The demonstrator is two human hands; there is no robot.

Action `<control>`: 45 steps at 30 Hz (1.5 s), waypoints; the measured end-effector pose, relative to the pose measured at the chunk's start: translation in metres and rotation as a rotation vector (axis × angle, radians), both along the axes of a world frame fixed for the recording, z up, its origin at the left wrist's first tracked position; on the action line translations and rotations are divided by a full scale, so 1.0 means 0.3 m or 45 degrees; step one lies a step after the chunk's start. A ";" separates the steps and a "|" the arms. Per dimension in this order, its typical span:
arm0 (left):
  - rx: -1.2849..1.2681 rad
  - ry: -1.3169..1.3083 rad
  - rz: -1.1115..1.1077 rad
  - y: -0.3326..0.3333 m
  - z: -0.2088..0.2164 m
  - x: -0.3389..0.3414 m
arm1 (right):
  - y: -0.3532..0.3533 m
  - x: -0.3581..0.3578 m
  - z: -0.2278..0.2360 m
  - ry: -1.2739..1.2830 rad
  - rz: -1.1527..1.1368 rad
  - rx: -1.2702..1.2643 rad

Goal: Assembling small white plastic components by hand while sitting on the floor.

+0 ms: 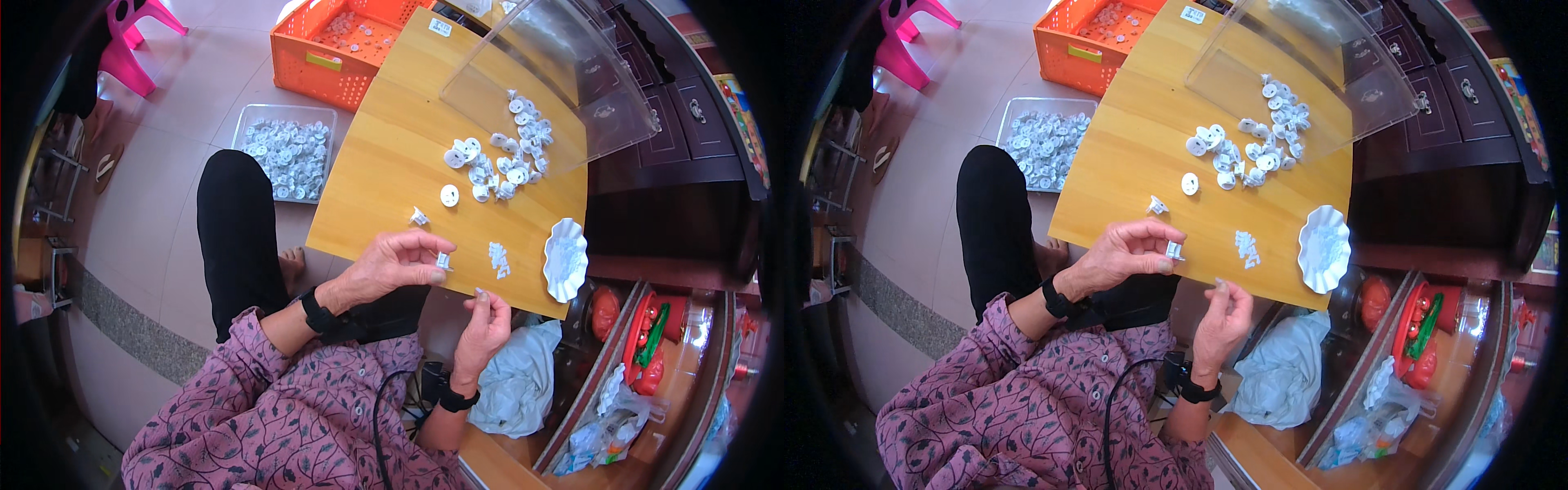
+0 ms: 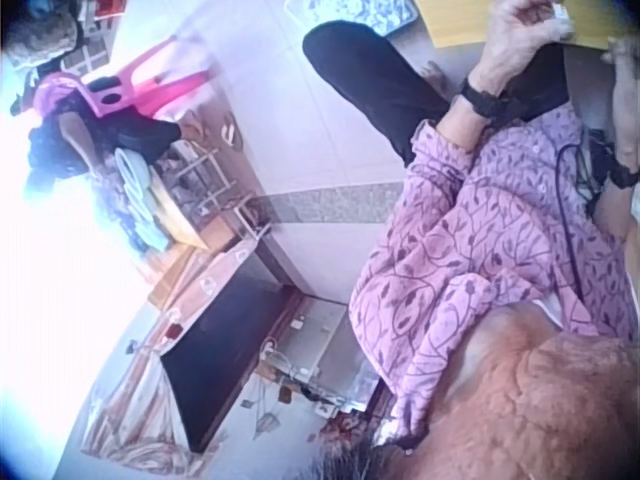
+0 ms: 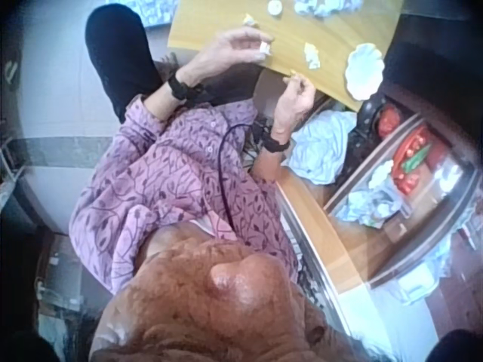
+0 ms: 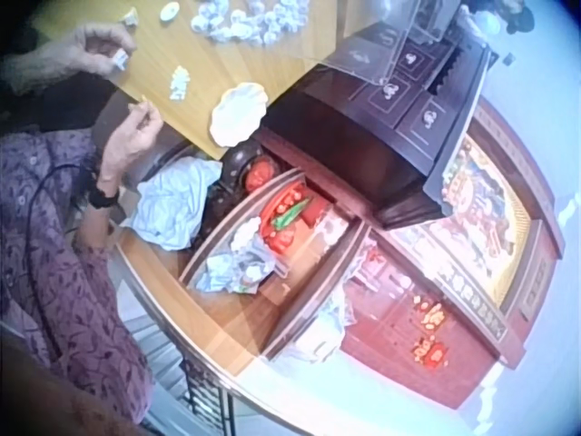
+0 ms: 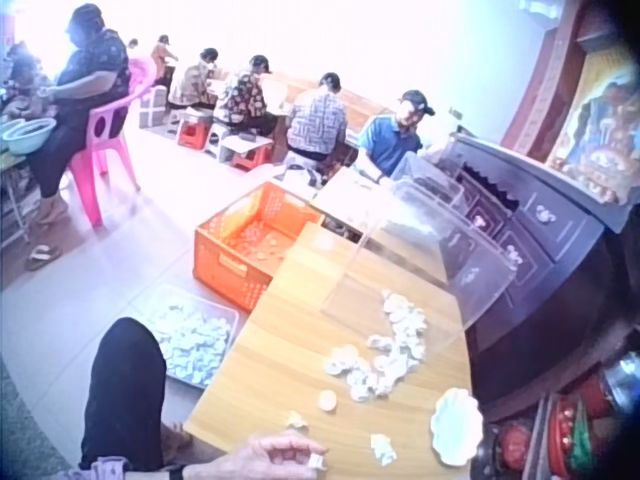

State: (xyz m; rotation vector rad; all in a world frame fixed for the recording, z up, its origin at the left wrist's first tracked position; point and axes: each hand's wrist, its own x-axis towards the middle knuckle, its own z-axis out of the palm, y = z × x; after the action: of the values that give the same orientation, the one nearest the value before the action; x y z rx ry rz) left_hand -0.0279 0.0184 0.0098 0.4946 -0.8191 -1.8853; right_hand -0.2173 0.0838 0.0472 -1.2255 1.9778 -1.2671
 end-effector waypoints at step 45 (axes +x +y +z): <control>-0.244 -0.363 0.020 0.013 -0.042 0.013 | -0.042 0.160 0.059 0.127 0.407 -0.240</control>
State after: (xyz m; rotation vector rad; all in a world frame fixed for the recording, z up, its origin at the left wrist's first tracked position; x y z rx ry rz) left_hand -0.0238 0.0224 -0.0026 0.6560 -1.1675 -1.7226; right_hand -0.1691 0.0711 0.0651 -1.6495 1.6689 -1.2687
